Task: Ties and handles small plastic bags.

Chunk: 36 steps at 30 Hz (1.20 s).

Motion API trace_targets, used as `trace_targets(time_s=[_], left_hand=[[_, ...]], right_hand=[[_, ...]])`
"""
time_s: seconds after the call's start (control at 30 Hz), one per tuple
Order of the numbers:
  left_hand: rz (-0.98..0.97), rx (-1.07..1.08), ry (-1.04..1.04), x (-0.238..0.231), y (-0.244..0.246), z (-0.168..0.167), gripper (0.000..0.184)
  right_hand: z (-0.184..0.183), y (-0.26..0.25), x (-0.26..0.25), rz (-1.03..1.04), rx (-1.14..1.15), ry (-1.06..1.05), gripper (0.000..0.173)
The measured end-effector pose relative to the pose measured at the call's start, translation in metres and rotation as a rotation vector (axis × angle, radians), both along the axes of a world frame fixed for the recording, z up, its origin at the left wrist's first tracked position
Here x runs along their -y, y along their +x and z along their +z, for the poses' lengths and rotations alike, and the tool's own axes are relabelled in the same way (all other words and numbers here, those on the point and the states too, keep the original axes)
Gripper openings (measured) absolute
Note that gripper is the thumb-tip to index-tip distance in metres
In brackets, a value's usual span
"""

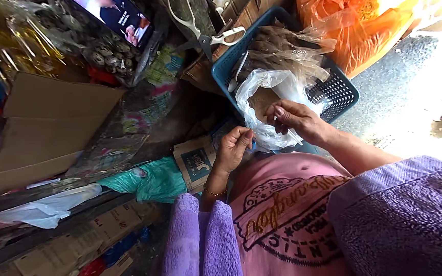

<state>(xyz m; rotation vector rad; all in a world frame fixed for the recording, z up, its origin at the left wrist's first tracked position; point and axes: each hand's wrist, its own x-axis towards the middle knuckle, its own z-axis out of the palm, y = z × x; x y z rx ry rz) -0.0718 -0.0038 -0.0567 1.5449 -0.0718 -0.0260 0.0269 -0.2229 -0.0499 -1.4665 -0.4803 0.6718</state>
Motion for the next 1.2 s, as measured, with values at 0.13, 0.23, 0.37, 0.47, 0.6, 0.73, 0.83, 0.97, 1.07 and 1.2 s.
trace_targets(time_s=[0.13, 0.23, 0.37, 0.47, 0.6, 0.73, 0.83, 0.97, 1.07, 1.2], left_hand=[[0.059, 0.07, 0.117, 0.003, 0.001, 0.007, 0.016], [0.081, 0.108, 0.216, 0.006, 0.002, 0.014, 0.013], [0.1, 0.145, 0.244, 0.011, 0.003, 0.021, 0.011], [0.114, 0.14, 0.245, 0.013, 0.001, 0.023, 0.013], [0.118, 0.139, 0.242, 0.014, -0.003, 0.023, 0.017], [0.105, 0.117, 0.226, 0.015, -0.004, 0.026, 0.024], [0.094, 0.129, 0.22, 0.016, -0.003, 0.03, 0.03], [0.118, 0.16, 0.244, 0.016, -0.002, 0.036, 0.033], [0.151, 0.17, 0.245, 0.018, -0.001, 0.041, 0.031], [0.172, 0.168, 0.23, 0.019, 0.0, 0.047, 0.028]], right_hand=[[-0.002, -0.005, 0.004, 0.082, 0.03, 0.064, 0.022], [0.001, -0.009, -0.001, 0.108, 0.037, 0.08, 0.025], [0.001, -0.007, -0.007, 0.147, 0.048, 0.11, 0.021], [0.004, -0.009, -0.008, 0.148, 0.003, 0.11, 0.016], [0.007, -0.01, -0.008, 0.137, -0.086, 0.147, 0.012], [0.007, -0.011, -0.008, 0.135, -0.169, 0.217, 0.008], [0.008, -0.012, -0.008, 0.119, -0.201, 0.255, 0.008], [0.008, -0.012, -0.005, 0.102, -0.256, 0.278, 0.013], [0.007, -0.01, -0.003, 0.117, -0.299, 0.27, 0.026], [0.009, -0.01, -0.003, 0.123, -0.346, 0.313, 0.012]])
